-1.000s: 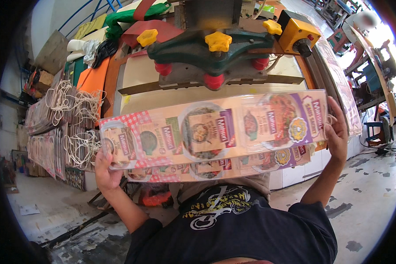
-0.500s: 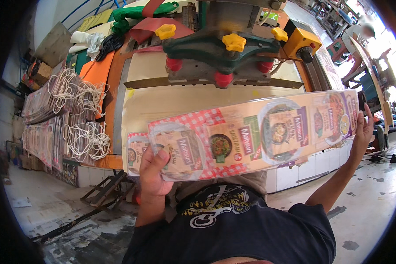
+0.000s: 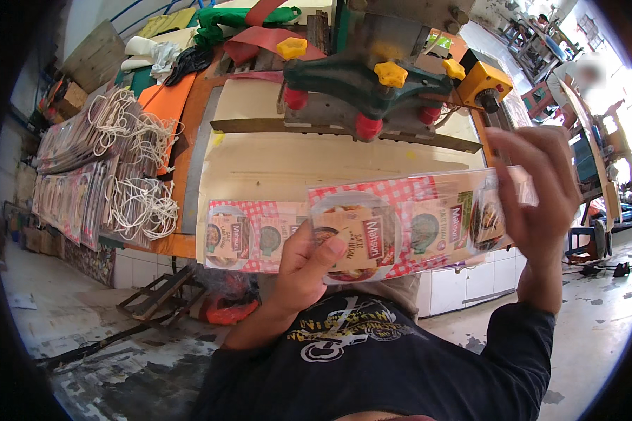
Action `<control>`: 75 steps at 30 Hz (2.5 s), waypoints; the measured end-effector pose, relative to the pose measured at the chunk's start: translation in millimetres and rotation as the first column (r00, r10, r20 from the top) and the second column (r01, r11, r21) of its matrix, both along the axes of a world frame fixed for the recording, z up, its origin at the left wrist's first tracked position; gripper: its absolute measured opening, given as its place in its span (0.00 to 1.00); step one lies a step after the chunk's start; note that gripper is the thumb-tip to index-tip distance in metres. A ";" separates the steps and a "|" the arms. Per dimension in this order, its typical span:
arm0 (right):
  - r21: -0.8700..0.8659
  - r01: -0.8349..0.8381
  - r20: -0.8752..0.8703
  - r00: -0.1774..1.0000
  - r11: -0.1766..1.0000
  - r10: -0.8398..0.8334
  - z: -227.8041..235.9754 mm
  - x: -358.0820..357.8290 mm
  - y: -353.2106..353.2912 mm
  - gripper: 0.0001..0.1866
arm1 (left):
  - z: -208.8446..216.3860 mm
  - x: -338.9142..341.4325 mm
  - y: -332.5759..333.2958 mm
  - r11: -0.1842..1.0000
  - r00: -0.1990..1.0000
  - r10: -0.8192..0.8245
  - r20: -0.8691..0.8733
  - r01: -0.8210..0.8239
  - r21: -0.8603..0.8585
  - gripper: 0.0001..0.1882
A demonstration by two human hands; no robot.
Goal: The person places a sheet of printed plastic onto a machine bed and aligns it with a guide.
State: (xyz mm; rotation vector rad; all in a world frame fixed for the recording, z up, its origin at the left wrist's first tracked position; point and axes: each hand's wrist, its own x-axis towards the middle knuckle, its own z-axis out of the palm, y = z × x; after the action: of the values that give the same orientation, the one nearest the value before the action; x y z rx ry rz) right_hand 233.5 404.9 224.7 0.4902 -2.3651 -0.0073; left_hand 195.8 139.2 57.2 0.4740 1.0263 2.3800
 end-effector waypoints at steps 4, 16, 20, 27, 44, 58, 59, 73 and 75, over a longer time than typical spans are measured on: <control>0.010 -0.234 0.133 0.964 0.972 0.230 5.0 -26.6 -36.6 0.14 | 5.6 3.4 11.7 1.000 0.999 -0.029 -0.044 0.029 0.007 0.23; 0.096 -0.420 0.255 0.887 0.902 0.386 -16.3 -61.5 -63.8 0.16 | 8.5 6.7 23.1 0.999 0.994 -0.043 -0.097 0.039 -0.033 0.21; 0.109 -0.433 0.261 0.881 0.895 0.395 -13.4 -64.7 -65.0 0.16 | 9.9 5.2 25.1 0.998 0.991 -0.033 -0.132 0.026 -0.055 0.21; 0.158 -0.438 0.227 0.888 0.885 0.399 -9.2 -63.6 -66.6 0.13 | 12.4 2.8 30.0 0.996 0.980 -0.029 -0.199 0.010 -0.093 0.19; 0.294 -0.303 0.024 0.950 0.906 0.310 -6.5 -56.8 -76.6 0.11 | 19.6 5.6 30.7 0.988 0.934 -0.022 -0.358 -0.034 -0.149 0.18; 0.016 0.172 -0.210 0.964 0.985 -0.165 21.0 -51.4 -19.5 0.08 | 1.7 10.5 13.7 0.964 0.929 0.151 -0.339 -0.214 -0.158 0.19; 0.008 0.217 -0.213 0.954 0.976 -0.210 22.1 -51.4 -8.9 0.07 | -1.5 11.6 11.2 0.968 0.943 0.167 -0.288 -0.212 -0.136 0.19; -0.400 0.748 -0.119 0.531 0.530 -0.839 38.7 4.9 277.3 0.15 | -30.5 -8.2 -41.0 0.923 0.905 0.367 -0.215 -0.383 -0.038 0.25; -0.437 0.713 -0.088 0.573 0.548 -0.815 30.6 9.3 265.3 0.15 | -28.9 -10.5 -39.4 0.929 0.909 0.354 -0.219 -0.369 -0.031 0.24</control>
State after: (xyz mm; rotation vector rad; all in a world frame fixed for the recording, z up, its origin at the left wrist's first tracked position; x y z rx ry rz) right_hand 242.8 670.2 255.3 -0.7399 -2.0296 -0.0507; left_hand 185.3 99.8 28.3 0.5584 1.3962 2.6453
